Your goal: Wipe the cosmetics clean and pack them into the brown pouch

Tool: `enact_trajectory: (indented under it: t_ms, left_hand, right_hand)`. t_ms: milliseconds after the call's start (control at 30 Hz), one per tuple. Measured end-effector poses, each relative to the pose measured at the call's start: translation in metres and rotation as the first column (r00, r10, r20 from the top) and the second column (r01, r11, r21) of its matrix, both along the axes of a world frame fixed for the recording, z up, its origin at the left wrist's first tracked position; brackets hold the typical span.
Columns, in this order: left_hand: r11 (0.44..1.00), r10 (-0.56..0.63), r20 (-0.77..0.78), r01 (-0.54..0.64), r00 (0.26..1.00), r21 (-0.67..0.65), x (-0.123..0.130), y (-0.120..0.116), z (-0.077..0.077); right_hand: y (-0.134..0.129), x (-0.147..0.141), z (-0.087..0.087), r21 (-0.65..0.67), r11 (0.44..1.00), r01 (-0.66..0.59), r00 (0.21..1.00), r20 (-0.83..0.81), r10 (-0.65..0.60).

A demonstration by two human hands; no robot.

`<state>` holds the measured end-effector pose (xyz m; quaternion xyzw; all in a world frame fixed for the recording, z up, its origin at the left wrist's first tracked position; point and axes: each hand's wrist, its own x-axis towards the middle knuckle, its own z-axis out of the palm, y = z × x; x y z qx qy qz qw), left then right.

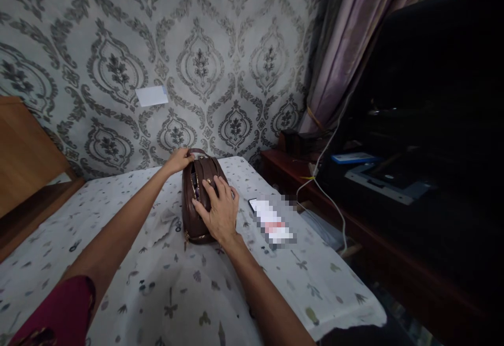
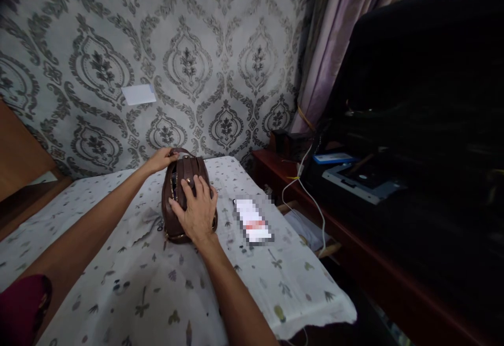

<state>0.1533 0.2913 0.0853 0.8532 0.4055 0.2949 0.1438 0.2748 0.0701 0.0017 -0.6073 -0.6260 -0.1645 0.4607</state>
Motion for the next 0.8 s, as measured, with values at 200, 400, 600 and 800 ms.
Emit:
enact_trajectory:
  t_ms: [200,400,600,800]
  left_hand:
    - [0.998,-0.049,-0.076,0.052,0.996,0.032,-0.003,-0.008,0.005]
    - [0.997,-0.062,-0.1,0.068,0.993,0.048,0.029,-0.012,0.011]
    - [0.999,-0.025,-0.074,0.028,0.997,0.031,0.062,-0.011,0.008]
    - [0.998,0.062,0.013,-0.062,0.998,0.013,0.065,-0.008,0.003]
  right_hand:
    - [0.0,0.0,-0.001,0.009,1.0,0.0,1.0,-0.004,0.0]
    - [-0.002,0.001,-0.003,0.029,0.999,-0.031,1.0,-0.005,0.031]
    - [-0.001,-0.002,-0.009,0.114,0.993,0.015,0.998,-0.065,-0.008]
    - [0.001,-0.003,-0.009,0.123,0.992,0.029,0.998,-0.068,-0.02]
